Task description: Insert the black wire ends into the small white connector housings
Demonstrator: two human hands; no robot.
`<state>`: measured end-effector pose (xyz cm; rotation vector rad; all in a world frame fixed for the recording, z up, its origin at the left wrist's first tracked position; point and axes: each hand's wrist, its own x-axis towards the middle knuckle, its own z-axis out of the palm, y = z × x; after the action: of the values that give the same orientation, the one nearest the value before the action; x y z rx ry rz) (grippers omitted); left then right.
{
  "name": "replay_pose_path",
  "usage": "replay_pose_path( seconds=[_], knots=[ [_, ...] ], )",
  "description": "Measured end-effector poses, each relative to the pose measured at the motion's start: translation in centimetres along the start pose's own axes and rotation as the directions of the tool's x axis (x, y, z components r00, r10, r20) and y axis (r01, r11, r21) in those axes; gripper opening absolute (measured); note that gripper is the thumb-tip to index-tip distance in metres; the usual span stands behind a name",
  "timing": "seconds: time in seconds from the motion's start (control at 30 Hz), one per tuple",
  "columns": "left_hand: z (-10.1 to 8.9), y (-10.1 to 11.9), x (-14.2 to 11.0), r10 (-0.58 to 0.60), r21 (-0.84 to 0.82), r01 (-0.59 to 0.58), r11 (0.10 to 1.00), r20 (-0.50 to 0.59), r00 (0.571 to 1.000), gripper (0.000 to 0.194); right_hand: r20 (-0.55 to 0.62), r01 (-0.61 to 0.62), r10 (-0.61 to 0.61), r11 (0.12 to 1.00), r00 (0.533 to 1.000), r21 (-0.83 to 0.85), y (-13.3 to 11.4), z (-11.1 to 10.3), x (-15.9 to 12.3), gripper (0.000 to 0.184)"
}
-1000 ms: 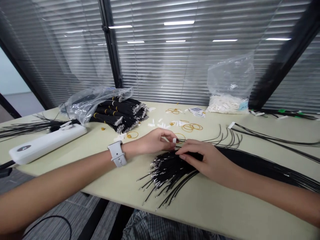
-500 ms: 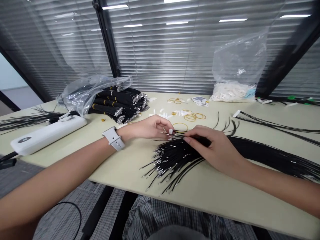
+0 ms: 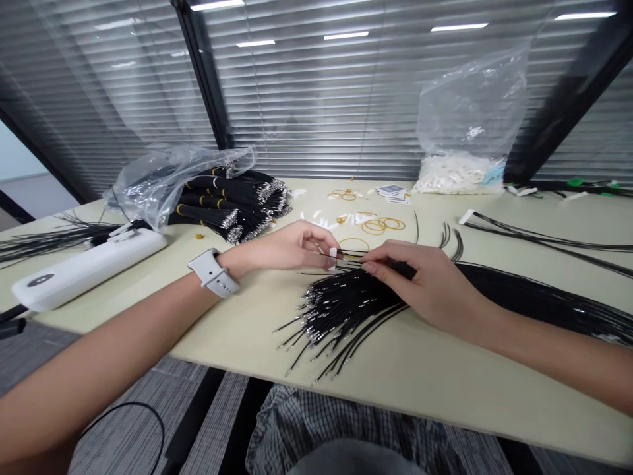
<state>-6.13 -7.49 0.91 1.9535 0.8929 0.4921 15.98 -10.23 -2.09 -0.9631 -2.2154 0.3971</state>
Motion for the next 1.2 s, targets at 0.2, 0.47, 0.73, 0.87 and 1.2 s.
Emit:
replay_pose_path(
  seconds=[0.2, 0.47, 0.73, 0.87, 1.2],
  knots=[
    [-0.8, -0.9, 0.2, -0.017, 0.015, 0.018, 1.0, -0.025, 1.0, 0.019, -0.011, 0.004, -0.005, 0.992, 1.0, -0.126, 0.5, -0.4, 0.3, 0.016],
    [-1.1, -0.3, 0.0, -0.058, -0.013, 0.057, 0.998, -0.05, 0.997, 0.013, -0.012, 0.026, -0.029, 0.981, 1.0, -0.192, 2.1, 0.1, 0.6, 0.013],
    [-1.0, 0.0, -0.1, -0.051, -0.013, 0.051, 0.999, -0.017, 0.999, 0.013, -0.014, 0.052, -0.056, 0.979, 0.998, -0.199, 2.2, 0.1, 0.4, 0.01],
    [-1.1, -0.4, 0.0, -0.033, -0.023, 0.033, 0.999, -0.007, 0.999, 0.013, -0.007, 0.042, -0.044, 0.979, 0.999, -0.201, 2.1, 0.1, 0.5, 0.011],
    [-1.4, -0.6, 0.2, -0.051, -0.054, 0.049, 0.997, -0.028, 0.998, 0.008, -0.053, 0.123, -0.135, 0.975, 0.989, -0.186, 2.0, 0.1, 0.3, 0.011]
  ],
)
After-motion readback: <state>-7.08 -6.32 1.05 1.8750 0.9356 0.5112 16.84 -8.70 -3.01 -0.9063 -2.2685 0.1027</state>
